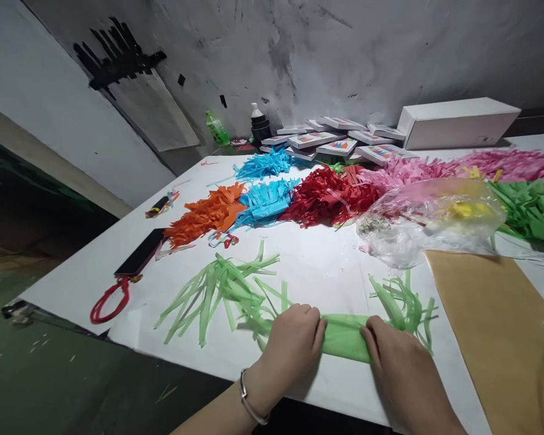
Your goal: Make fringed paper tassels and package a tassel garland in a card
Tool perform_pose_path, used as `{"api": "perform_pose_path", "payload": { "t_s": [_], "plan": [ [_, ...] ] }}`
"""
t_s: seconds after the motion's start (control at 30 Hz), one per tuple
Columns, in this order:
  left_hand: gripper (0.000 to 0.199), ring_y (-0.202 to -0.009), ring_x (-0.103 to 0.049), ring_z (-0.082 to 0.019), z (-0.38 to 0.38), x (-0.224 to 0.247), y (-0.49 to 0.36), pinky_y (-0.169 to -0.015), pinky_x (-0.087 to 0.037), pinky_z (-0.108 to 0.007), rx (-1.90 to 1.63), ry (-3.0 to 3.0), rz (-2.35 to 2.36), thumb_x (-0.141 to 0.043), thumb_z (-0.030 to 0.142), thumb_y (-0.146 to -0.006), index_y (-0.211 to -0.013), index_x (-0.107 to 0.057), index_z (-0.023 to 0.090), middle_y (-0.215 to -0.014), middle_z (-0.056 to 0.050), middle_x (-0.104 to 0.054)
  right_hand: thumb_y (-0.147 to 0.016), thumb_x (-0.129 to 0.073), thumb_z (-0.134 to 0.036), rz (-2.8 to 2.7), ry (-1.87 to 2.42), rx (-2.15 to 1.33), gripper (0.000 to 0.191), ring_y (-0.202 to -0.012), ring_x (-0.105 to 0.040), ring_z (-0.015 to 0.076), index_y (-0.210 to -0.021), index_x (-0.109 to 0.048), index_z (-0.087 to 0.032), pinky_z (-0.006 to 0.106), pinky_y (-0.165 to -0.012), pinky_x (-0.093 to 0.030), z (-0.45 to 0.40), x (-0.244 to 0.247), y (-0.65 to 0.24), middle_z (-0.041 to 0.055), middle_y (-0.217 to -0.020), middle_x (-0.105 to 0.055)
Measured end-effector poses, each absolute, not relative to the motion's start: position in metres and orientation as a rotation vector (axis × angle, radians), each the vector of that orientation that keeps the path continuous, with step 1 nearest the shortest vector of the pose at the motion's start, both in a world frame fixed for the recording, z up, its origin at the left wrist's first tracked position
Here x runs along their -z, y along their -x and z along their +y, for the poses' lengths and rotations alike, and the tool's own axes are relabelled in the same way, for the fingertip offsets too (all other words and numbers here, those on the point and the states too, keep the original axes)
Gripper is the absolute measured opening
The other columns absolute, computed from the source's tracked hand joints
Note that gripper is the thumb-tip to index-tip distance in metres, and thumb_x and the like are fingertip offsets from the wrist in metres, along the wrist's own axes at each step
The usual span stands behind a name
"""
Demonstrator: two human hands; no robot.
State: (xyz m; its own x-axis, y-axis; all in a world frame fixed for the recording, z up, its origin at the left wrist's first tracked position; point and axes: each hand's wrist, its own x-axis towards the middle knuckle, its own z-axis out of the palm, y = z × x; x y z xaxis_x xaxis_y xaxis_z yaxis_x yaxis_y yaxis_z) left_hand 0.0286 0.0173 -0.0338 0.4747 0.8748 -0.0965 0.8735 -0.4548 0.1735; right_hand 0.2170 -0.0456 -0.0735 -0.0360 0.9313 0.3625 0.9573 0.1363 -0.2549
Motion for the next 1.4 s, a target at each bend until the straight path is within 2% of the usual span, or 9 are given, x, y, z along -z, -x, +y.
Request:
{"api": "perform_pose_path", "payload": {
  "t_s": [0.13, 0.27, 0.37, 0.53, 0.6, 0.67, 0.83, 1.1, 1.4],
  "plan": [
    [0.026, -0.072, -0.064, -0.024, 0.021, 0.033, -0.031, -0.058, -0.037, -0.032, 0.078, -2.559, 1.504, -0.048, 0.02, -0.098, -0.076, -0.061, 0.019, -0.075, -0.005, -0.067, -0.102, -0.041, -0.024, -1.967, 1.854, 0.219, 0.028, -0.052, -0.054, 0.0188, -0.075, -0.049, -0.023, 0.032, -0.053, -0.033, -0.038, 0.066, -0.22, -0.0012, -0.062, -0.056],
    [0.026, -0.068, -0.063, -0.022, 0.023, 0.038, -0.029, -0.056, -0.037, -0.031, 0.055, -2.596, 1.468, -0.05, 0.02, -0.097, -0.073, -0.06, 0.019, -0.072, -0.004, -0.066, -0.099, -0.05, -0.019, -1.966, 1.527, 0.384, 0.015, -0.097, -0.063, 0.0279, -0.106, -0.063, -0.015, 0.047, -0.09, -0.043, -0.041, 0.061, -0.224, 0.0122, -0.103, -0.069],
    [0.027, -0.065, -0.062, -0.022, 0.024, 0.039, -0.027, -0.056, -0.039, -0.031, 0.014, -2.601, 1.467, -0.05, 0.019, -0.095, -0.07, -0.058, 0.019, -0.068, -0.003, -0.064, -0.098, -0.048, -0.012, -2.054, 1.247, 0.22, 0.021, -0.101, -0.063, 0.0245, -0.109, -0.066, -0.015, 0.048, -0.103, -0.038, -0.045, 0.067, -0.22, 0.0096, -0.101, -0.07],
    [0.017, -0.095, -0.064, -0.025, 0.019, 0.031, -0.018, -0.079, -0.052, -0.038, -0.457, -2.569, 1.245, -0.061, 0.028, -0.093, -0.106, -0.061, 0.016, -0.107, -0.011, -0.068, -0.094, -0.04, -0.001, -2.099, 1.175, 0.175, 0.03, -0.089, -0.062, 0.0212, -0.095, -0.067, -0.013, 0.042, -0.096, -0.042, -0.044, 0.072, -0.215, 0.0075, -0.085, -0.067],
    [0.034, -0.119, -0.055, -0.03, 0.012, 0.03, -0.015, -0.103, -0.043, -0.05, -0.563, -2.689, 1.02, -0.067, 0.03, -0.09, -0.121, -0.057, 0.019, -0.128, -0.013, -0.062, -0.094, -0.043, -0.002, -2.041, 1.162, 0.075, 0.025, -0.082, -0.06, 0.0186, -0.091, -0.065, -0.014, 0.04, -0.093, -0.042, -0.044, 0.068, -0.214, 0.0051, -0.08, -0.064],
    [0.019, -0.12, -0.053, -0.028, 0.005, 0.035, -0.014, -0.111, -0.032, -0.054, -0.572, -2.769, 0.874, -0.06, 0.02, -0.094, -0.113, -0.06, 0.022, -0.123, -0.008, -0.066, -0.095, -0.047, -0.006, -2.002, 1.152, 0.005, 0.02, -0.085, -0.06, 0.0184, -0.096, -0.065, -0.014, 0.04, -0.095, -0.041, -0.044, 0.063, -0.212, 0.0057, -0.087, -0.066],
    [0.02, -0.09, -0.055, -0.021, -0.006, 0.051, -0.014, -0.096, -0.039, -0.045, -0.67, -2.689, 0.871, -0.046, 0.006, -0.096, -0.093, -0.061, 0.018, -0.088, -0.003, -0.067, -0.101, -0.032, -0.005, -2.072, 1.176, 0.068, 0.035, -0.088, -0.059, 0.0188, -0.093, -0.064, -0.016, 0.041, -0.099, -0.034, -0.047, 0.067, -0.21, 0.0053, -0.088, -0.068],
    [0.02, -0.089, -0.055, -0.021, -0.007, 0.043, 0.0, -0.088, -0.039, -0.042, -0.616, -2.576, 1.028, -0.046, 0.013, -0.1, -0.087, -0.06, 0.019, -0.091, -0.004, -0.064, -0.103, -0.04, -0.018, -2.085, 1.32, -0.039, 0.026, -0.092, -0.059, 0.0196, -0.094, -0.064, -0.022, 0.042, -0.102, -0.029, -0.065, 0.067, -0.239, 0.0017, -0.092, -0.066],
    [0.017, -0.081, -0.054, -0.024, 0.012, 0.04, -0.021, -0.076, -0.041, -0.042, -0.21, -2.676, 1.424, -0.06, 0.017, -0.092, -0.075, -0.061, 0.018, -0.083, -0.005, -0.062, -0.098, -0.05, -0.019, -2.019, 1.77, 0.352, 0.025, -0.076, -0.058, 0.0234, -0.074, -0.056, -0.021, 0.048, -0.089, -0.034, -0.054, 0.066, -0.226, 0.0028, -0.072, -0.059]
  ]
}}
